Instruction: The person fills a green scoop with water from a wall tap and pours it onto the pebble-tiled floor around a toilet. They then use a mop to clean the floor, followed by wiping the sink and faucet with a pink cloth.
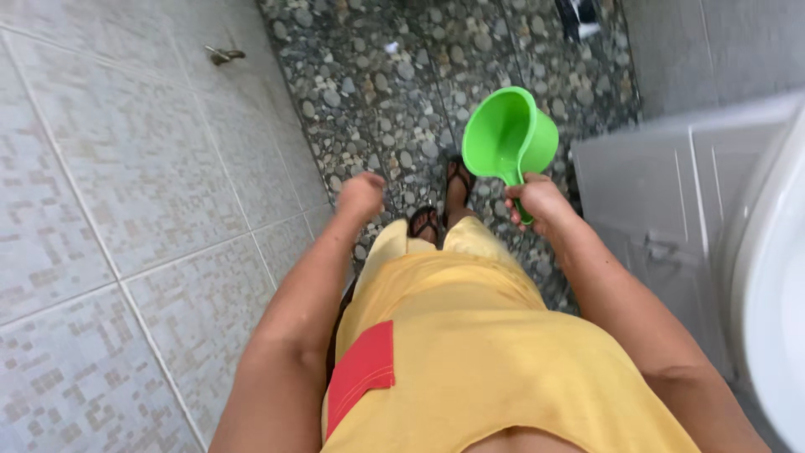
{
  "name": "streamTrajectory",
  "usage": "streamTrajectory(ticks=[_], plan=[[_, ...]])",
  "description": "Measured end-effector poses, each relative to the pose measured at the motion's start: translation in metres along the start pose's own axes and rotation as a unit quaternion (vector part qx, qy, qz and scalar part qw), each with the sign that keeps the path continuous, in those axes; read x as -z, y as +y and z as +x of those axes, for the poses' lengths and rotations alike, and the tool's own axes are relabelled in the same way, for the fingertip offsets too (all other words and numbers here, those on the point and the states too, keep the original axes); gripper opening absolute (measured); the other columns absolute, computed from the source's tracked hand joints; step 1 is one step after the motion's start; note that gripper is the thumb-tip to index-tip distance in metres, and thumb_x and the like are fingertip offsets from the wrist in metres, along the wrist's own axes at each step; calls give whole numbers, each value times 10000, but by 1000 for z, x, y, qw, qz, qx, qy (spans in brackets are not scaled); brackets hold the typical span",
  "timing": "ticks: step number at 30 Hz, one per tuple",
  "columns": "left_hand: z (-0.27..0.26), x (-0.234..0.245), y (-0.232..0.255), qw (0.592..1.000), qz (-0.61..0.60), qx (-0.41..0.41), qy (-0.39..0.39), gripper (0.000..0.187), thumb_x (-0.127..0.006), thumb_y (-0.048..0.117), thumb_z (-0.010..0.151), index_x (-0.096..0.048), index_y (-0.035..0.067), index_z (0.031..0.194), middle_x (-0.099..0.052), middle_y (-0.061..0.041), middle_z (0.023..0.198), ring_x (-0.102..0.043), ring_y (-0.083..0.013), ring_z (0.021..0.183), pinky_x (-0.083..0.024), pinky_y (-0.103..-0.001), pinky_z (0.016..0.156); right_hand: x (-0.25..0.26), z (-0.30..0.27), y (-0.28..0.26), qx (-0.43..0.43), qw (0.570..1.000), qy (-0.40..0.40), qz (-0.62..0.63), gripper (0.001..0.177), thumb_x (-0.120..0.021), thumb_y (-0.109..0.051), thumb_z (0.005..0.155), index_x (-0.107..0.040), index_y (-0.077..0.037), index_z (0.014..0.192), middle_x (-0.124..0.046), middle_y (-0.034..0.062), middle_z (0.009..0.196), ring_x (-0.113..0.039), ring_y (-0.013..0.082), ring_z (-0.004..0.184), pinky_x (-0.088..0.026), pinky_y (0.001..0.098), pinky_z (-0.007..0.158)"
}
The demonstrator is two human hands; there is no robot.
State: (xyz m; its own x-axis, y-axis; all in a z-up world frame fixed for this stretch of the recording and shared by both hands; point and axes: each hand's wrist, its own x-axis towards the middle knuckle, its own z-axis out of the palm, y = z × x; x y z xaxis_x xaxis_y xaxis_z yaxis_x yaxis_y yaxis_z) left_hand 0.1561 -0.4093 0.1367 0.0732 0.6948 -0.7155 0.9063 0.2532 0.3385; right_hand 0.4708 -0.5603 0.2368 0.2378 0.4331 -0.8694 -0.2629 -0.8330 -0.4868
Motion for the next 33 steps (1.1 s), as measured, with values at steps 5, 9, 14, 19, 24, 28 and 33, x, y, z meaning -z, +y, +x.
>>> streamTrajectory(ticks=[5,9,14,19,24,28,33], plan=[[-19,37,70,996,11,-89,15,286,-556,323,877,-791,188,965,-773,-126,1025,-719,-340,997,-559,-466,893,-15,27,-77,86,989,-33,-113,129,-589,-86,953,-571,-52,1076,-585,59,673,-481,179,413,-334,377,352],[-3,59,114,991,2,-115,64,315,-500,325,922,-742,153,1025,-741,-173,1083,-680,-396,1040,-526,-515,909,-15,65,-124,17,970,44,-238,274,-575,-78,922,-587,-122,1192,-594,69,674,-509,188,427,-357,383,365],[27,63,145,999,-7,-36,24,329,-520,365,953,-719,179,1138,-721,-165,1155,-661,-387,1102,-516,-493,967,-5,100,-173,0,932,3,-362,339,-565,-51,932,-617,-67,1267,-634,74,714,-553,207,454,-367,391,386],[37,38,137,997,-71,-26,-1,318,-570,296,897,-744,203,1146,-743,-105,1174,-683,-326,1119,-531,-448,979,-25,106,-208,-51,961,-58,-265,432,-513,-73,978,-505,-185,1396,-592,67,708,-519,179,499,-392,354,419],[52,15,142,989,-141,-33,-18,387,-583,420,948,-725,174,1211,-736,-140,1177,-685,-344,1117,-528,-451,981,-71,101,-220,-20,978,-108,-176,324,-560,-185,1026,-517,-85,1331,-603,42,698,-528,169,476,-415,341,405],[60,21,140,982,-181,-47,-24,446,-532,482,1003,-733,144,1211,-719,-186,1176,-668,-376,1124,-521,-465,972,-101,105,-218,7,964,-148,-220,283,-576,-206,1013,-560,-51,1250,-607,40,689,-539,175,446,-385,349,377],[56,60,123,976,-210,-37,-35,466,-547,488,979,-707,137,1241,-724,-191,1146,-693,-374,1082,-536,-459,939,-124,125,-197,171,908,-125,-362,316,-638,-145,924,-544,-52,1212,-682,142,804,-637,321,629,-497,469,536]])
